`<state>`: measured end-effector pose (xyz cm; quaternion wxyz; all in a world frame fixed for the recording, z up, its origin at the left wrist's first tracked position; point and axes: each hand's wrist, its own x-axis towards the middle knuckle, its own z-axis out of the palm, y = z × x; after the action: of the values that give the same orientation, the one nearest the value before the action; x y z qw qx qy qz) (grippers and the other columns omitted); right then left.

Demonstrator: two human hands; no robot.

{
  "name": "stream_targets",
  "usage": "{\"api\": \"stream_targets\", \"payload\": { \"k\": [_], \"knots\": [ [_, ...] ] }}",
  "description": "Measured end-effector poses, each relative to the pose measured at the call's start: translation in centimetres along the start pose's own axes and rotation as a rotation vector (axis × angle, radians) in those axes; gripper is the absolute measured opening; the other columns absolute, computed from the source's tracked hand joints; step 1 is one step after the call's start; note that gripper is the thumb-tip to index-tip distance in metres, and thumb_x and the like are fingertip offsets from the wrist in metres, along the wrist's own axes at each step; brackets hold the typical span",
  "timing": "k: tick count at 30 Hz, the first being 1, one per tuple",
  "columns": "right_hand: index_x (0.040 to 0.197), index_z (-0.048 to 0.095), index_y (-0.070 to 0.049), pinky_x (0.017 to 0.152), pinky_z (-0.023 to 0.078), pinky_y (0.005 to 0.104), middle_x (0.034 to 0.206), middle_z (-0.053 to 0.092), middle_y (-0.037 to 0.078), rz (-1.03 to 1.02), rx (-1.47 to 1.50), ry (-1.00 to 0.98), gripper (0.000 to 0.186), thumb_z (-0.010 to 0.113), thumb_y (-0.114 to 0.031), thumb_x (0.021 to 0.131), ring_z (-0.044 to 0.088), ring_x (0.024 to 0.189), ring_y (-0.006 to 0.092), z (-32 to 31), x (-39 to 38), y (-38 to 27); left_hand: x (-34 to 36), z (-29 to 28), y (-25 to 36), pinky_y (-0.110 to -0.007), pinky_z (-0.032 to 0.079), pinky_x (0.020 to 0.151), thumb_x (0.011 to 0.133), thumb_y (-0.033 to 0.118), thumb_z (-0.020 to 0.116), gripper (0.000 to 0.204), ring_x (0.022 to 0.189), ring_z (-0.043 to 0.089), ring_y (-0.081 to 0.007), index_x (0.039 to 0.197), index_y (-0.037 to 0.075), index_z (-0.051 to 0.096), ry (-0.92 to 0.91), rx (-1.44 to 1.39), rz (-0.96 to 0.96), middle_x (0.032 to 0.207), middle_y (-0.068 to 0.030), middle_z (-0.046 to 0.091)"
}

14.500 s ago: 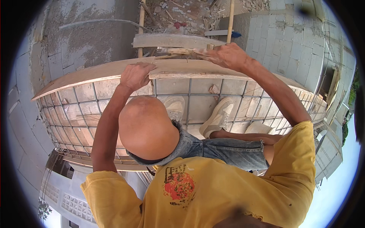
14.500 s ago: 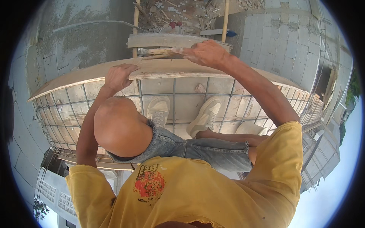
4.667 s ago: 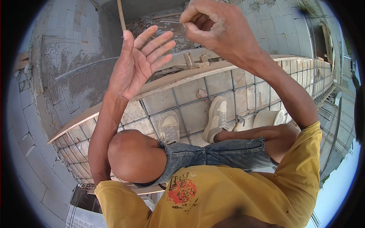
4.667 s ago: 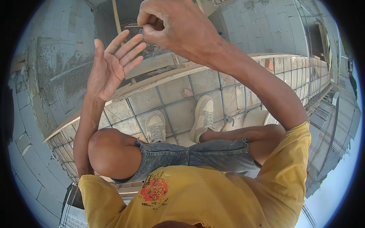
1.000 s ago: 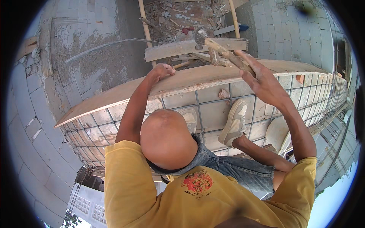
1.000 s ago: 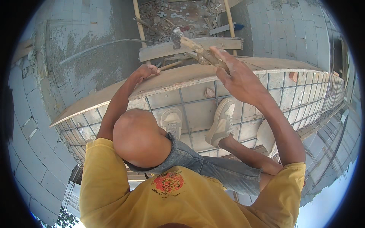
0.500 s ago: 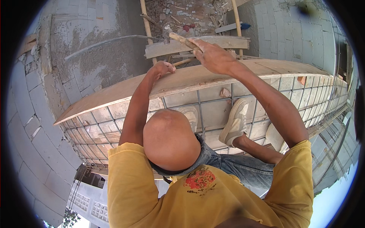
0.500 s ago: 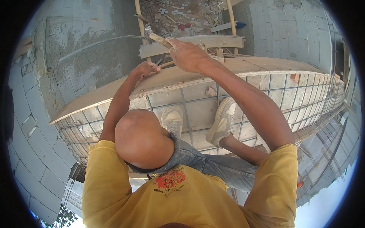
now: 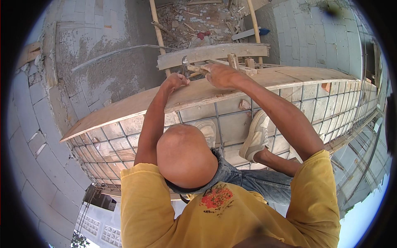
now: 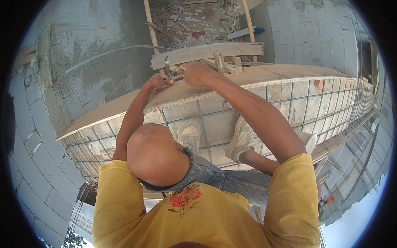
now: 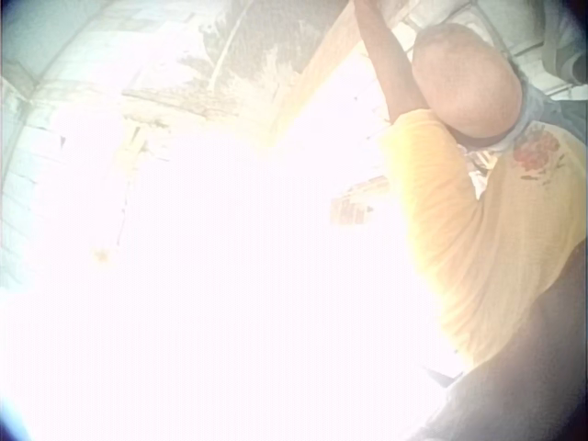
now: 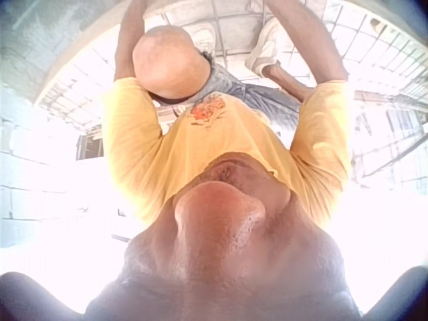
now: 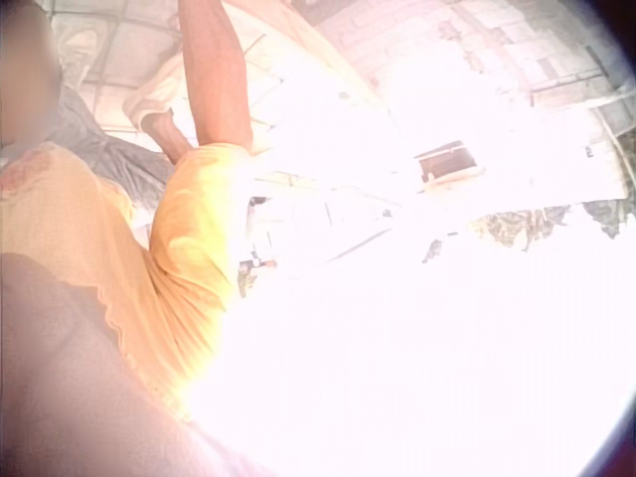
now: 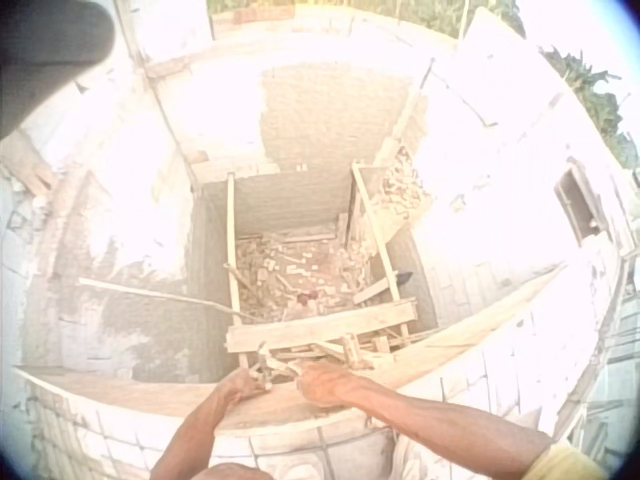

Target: The person is installing wooden formwork boards and tying rebar with wire to prepare for a concrete beam.

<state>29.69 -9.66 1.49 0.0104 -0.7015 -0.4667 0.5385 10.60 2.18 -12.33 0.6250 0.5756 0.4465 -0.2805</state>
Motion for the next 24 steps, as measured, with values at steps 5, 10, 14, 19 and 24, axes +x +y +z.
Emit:
{"api": "stream_targets", "payload": {
  "k": [5,10,14,19,24],
  "knots": [
    [0.136,0.045,-0.004,0.101,0.041,0.0443,0.126,0.056,0.024,0.045,0.151,0.198,0.046,0.045,-0.02,0.093,0.053,0.115,0.0398,0.3,-0.4,-0.9,0.6,-0.2,-1.2,-0.03,0.046,0.079,0.079,0.01,0.074,0.009,0.085,0.063,-0.0157,0.076,0.002,0.072,-0.008,-0.04,0.078,0.083,-0.0057,0.071],
    [0.136,0.044,-0.004,0.098,0.042,0.0465,0.121,0.058,0.026,-0.06,-0.026,0.048,0.046,0.046,-0.02,0.093,0.055,0.111,0.042,-0.3,1.3,1.0,1.9,0.0,-1.1,-0.03,0.047,0.079,0.08,0.011,0.073,0.009,0.085,0.062,-0.0154,0.075,0.003,0.072,-0.023,0.075,0.068,0.087,-0.0053,0.071],
    [0.137,0.045,-0.004,0.1,0.041,0.0459,0.123,0.057,0.025,0.071,0.15,0.268,0.047,0.045,-0.02,0.092,0.054,0.113,0.041,-2.2,-1.1,-2.7,2.1,-0.1,-2.6,-0.03,0.047,0.08,0.079,0.012,0.073,0.012,0.081,0.062,-0.0152,0.073,0.003,0.072,-0.011,-0.01,0.139,0.081,-0.0055,0.071],
    [0.139,0.043,-0.006,0.103,0.038,0.0453,0.127,0.055,0.024,0.044,-0.009,0.009,0.049,0.045,-0.021,0.093,0.052,0.118,0.0386,0.9,-0.2,-1.1,2.5,-0.2,-2.8,-0.031,0.047,0.079,0.078,0.013,0.074,0.012,0.081,0.062,-0.0157,0.079,0.001,0.073,-0.016,0.075,0.182,0.083,-0.0069,0.071],
    [0.141,0.04,-0.006,0.105,0.038,0.0427,0.131,0.053,0.024,0.03,0.174,0.196,0.051,0.045,-0.025,0.095,0.049,0.123,0.0391,-2.8,-0.9,-1.8,0.0,-2.1,-2.0,-0.032,0.046,0.082,0.084,0.021,0.07,0.024,0.082,0.062,-0.0184,0.096,0.001,0.072,0.026,0.216,0.101,0.088,-0.0069,0.071]
  ]
}}
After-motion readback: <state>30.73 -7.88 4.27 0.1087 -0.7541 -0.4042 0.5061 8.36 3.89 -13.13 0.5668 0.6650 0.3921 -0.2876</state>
